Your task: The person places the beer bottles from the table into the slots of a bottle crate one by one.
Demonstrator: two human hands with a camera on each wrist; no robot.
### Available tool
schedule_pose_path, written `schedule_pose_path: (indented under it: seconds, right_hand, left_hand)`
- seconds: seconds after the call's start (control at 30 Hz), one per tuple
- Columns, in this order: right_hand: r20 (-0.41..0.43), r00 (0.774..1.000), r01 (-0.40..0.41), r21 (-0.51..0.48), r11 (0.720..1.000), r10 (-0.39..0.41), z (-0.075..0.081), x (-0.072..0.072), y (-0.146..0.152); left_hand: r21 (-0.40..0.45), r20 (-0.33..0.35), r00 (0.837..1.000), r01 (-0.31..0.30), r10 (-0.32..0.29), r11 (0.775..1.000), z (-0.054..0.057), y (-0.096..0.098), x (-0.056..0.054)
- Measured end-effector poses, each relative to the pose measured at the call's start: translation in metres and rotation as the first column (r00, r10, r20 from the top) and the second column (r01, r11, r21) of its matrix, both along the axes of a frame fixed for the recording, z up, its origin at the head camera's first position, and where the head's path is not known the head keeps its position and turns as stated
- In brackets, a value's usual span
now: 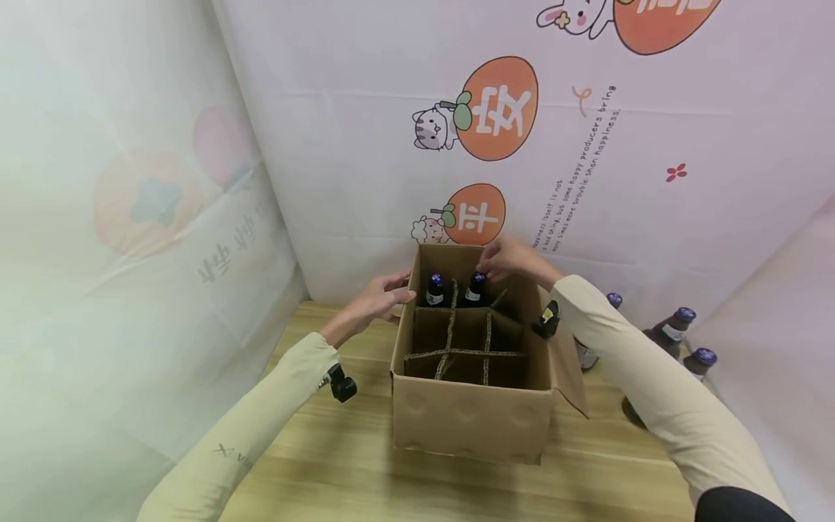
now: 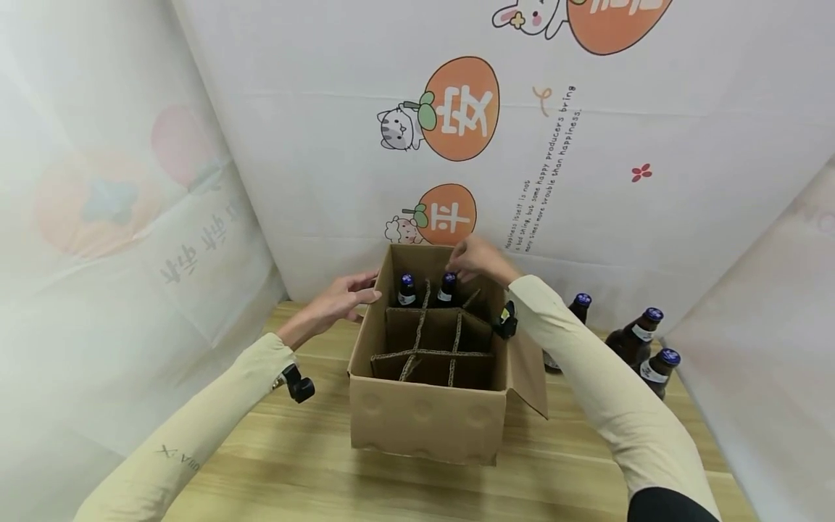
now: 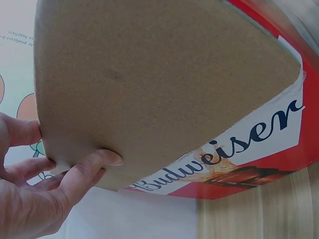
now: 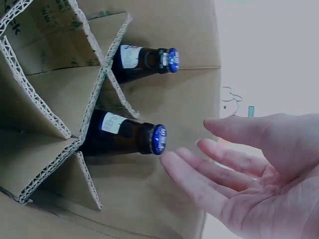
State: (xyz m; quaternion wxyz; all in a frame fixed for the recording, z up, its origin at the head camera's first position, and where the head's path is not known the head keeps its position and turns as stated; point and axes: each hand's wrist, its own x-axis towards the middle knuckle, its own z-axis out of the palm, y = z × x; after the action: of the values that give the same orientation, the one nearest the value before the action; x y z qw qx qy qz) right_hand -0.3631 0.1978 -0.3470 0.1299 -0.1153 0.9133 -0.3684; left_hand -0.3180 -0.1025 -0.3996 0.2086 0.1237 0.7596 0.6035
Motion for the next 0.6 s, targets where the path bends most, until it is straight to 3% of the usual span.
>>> schedule_pose_path:
  seconds: [0.33, 0.6]
  right_hand:
    - [-0.005, 1.000, 0.027, -0.216, 0.976, -0.029, 0.009, 0.021, 0.026]
    - [-0.138, 0.989, 0.027, -0.229, 0.973, -0.060, 0.011, 0.033, 0.060]
  left_hand:
    - [-0.013, 0.002, 1.000, -0.003, 0.003, 1.000, 0.000, 0.001, 0.002]
    - [-0.031, 0.004, 1.000, -0.009, 0.010, 0.999, 0.001, 0.002, 0.001]
